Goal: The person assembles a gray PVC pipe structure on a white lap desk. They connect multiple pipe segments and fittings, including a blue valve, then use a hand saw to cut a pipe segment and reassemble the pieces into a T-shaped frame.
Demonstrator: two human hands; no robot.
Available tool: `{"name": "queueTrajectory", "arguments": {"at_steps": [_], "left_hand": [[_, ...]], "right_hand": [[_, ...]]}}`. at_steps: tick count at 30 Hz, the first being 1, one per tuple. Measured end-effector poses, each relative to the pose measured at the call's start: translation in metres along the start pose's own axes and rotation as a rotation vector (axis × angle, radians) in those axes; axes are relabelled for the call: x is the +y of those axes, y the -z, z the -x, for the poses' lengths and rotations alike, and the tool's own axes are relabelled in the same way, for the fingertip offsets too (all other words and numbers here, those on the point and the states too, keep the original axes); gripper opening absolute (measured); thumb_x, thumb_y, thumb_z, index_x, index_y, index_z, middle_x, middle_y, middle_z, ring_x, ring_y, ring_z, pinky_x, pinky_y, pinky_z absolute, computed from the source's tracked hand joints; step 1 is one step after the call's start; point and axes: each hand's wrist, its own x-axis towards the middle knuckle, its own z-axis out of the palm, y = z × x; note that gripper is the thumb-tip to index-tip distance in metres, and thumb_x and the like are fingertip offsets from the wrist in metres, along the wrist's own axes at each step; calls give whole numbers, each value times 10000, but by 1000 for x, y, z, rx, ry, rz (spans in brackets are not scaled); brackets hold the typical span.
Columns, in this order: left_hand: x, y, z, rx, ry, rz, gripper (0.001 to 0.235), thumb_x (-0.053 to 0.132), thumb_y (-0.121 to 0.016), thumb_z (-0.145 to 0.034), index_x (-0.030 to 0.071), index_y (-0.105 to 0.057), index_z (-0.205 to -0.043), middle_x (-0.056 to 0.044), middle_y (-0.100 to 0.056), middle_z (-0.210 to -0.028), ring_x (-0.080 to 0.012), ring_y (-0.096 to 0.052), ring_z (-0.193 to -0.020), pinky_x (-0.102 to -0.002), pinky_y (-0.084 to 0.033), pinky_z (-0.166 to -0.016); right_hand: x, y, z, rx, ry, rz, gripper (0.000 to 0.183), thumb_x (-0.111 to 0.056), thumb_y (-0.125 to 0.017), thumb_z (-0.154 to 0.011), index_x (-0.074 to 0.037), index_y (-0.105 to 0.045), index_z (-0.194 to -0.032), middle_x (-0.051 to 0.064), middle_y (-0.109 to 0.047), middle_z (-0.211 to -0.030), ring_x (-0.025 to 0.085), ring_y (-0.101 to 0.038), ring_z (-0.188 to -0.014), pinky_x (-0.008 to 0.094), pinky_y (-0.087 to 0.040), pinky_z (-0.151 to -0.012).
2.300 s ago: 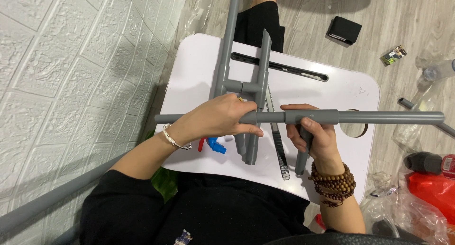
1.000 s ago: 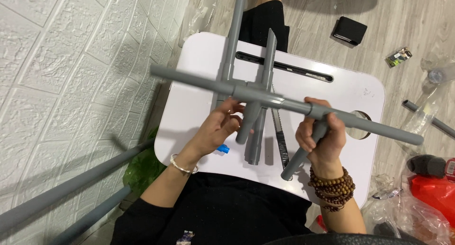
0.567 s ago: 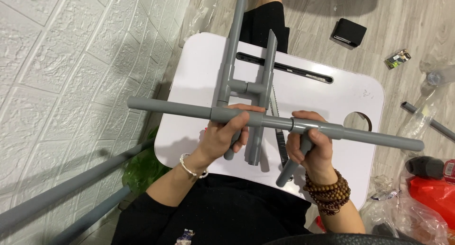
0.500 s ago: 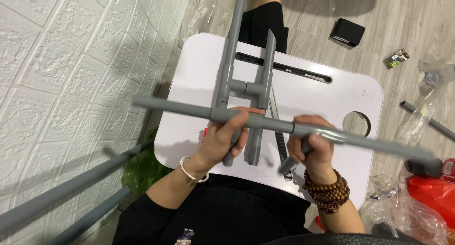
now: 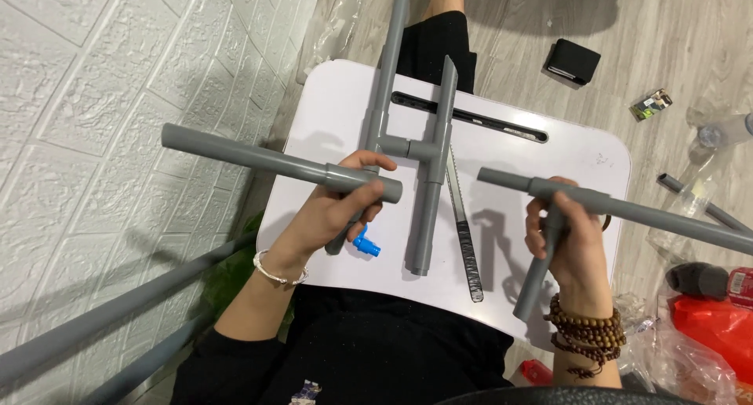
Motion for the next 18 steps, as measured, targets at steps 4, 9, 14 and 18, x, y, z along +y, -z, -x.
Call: {"name": "queueTrajectory", "arguments": {"at_steps": [4,9,14,18], "left_hand": [[9,2,1,-39,18,-187,594,347,-704,-955,-17,-524,-1388,-55,-631,-674,-74,-564,-486,-202,-485,-484],[11,0,2,-53,-166,-728,548,132,-659,-1006,-9,-507,-1513,-285,-697,-1162,-406,-729,-973,-459,-580,-886],[-2,-5,4,-156,-236,-971,893,-132,-714,-822,58,-381,-1629,-235,-652,-1182,-432,-737,-941,-498,-619,-855],[-9,-7,5,-148,-301,-1096,862,-99,-756,-842,56,-410,-1616,-224,-678,-1152,-420,-758,-927,-473,-617,-834]], "right_hand": [[18,11,9,20,-129,184,375,-221,-557,-1061,51,-535,-1319,212,-603,-802,263,-611,-504,352,-542,-358],[-3,-2,21,128,-242,935,565,-413,-722,-1039,84,-706,-771,167,-512,-516,216,-412,-410,324,-282,-350],[-10,5,28,133,-263,1295,636,-515,-674,-1071,79,-766,-862,251,-748,-732,391,-734,-663,395,-517,-489],[-16,-1,32,147,-199,1398,577,-473,-679,-1086,91,-790,-1034,249,-766,-805,410,-765,-757,429,-612,-530]]}}
